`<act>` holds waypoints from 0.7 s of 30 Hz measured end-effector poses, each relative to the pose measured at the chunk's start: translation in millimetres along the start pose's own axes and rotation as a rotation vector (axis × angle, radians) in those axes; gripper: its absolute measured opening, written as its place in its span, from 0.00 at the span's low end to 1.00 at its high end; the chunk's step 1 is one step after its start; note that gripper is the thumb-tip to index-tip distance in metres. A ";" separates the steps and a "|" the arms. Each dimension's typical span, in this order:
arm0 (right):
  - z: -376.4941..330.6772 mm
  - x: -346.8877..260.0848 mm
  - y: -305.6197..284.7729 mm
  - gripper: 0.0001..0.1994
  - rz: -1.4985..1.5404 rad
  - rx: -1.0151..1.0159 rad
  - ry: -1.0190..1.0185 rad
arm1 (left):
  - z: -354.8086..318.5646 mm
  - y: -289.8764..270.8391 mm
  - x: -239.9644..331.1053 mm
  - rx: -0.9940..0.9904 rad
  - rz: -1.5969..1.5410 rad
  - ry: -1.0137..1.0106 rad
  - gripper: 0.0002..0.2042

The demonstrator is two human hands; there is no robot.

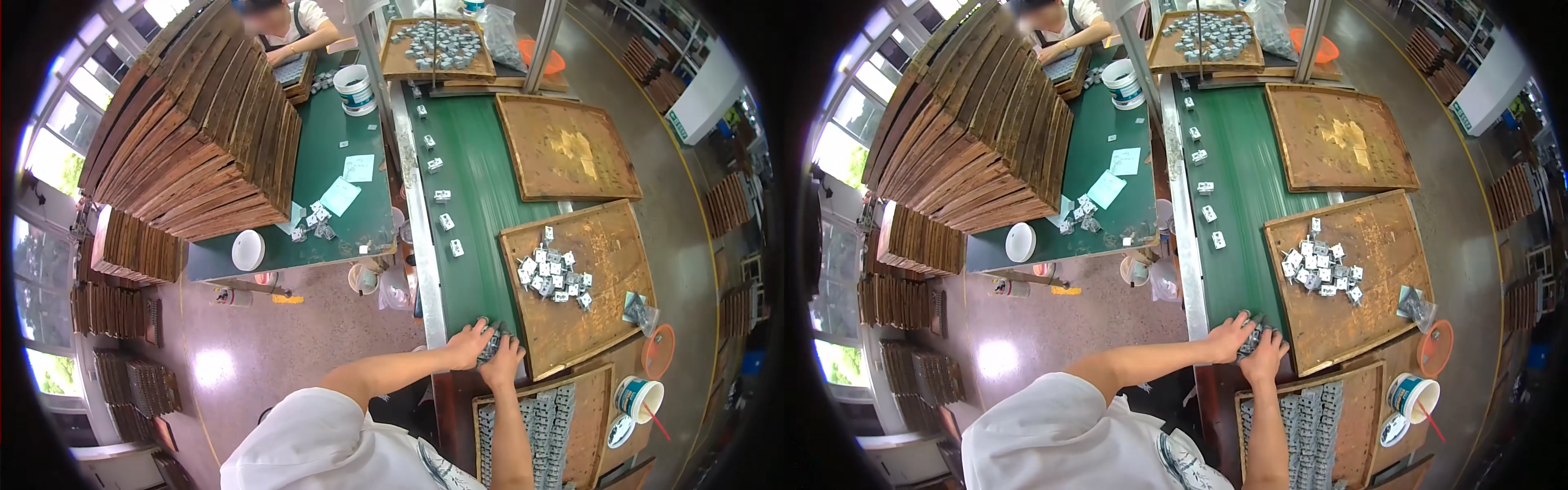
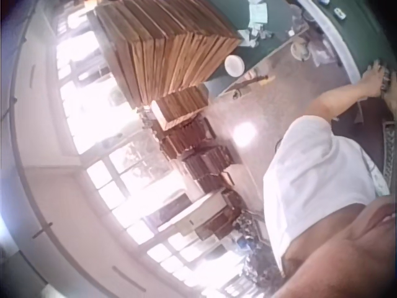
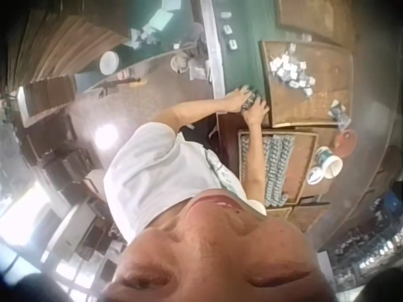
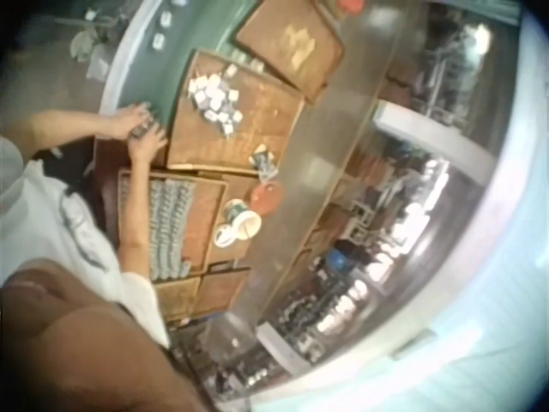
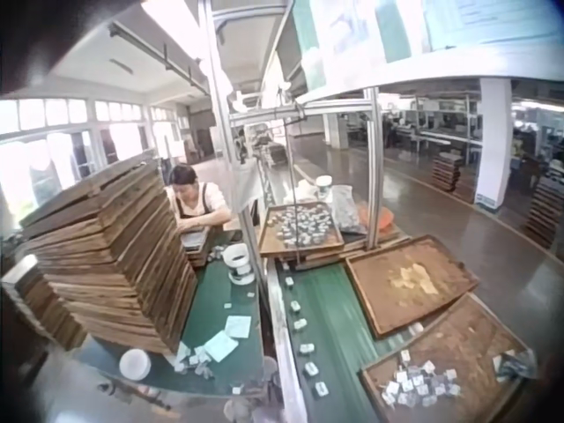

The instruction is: Assembling small metal components into a grid tray at a manual assembly station.

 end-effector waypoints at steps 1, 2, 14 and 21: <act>1.9 2.2 -2.2 0.36 0.038 0.013 0.018 | 2.1 0.2 -3.6 0.002 0.002 0.001 0.40; 3.0 7.5 -2.4 0.36 0.044 0.029 0.036 | 5.3 -1.9 -2.8 0.006 -0.052 -0.005 0.40; 12.4 26.3 -10.0 0.34 0.475 -0.017 0.157 | 16.1 5.8 -21.0 0.100 -0.588 -0.146 0.27; 12.5 39.5 1.8 0.34 0.643 0.001 0.249 | 15.5 9.2 -15.5 0.069 -0.627 -0.242 0.26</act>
Point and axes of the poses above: each hand's wrist, its own z-axis towards the middle knuckle, its own y-axis out of the palm, x = y × z, the point moved 7 cm from there along z, towards the middle knuckle, and after that the axes turned 3 degrees about y, right-handed, at the moved point
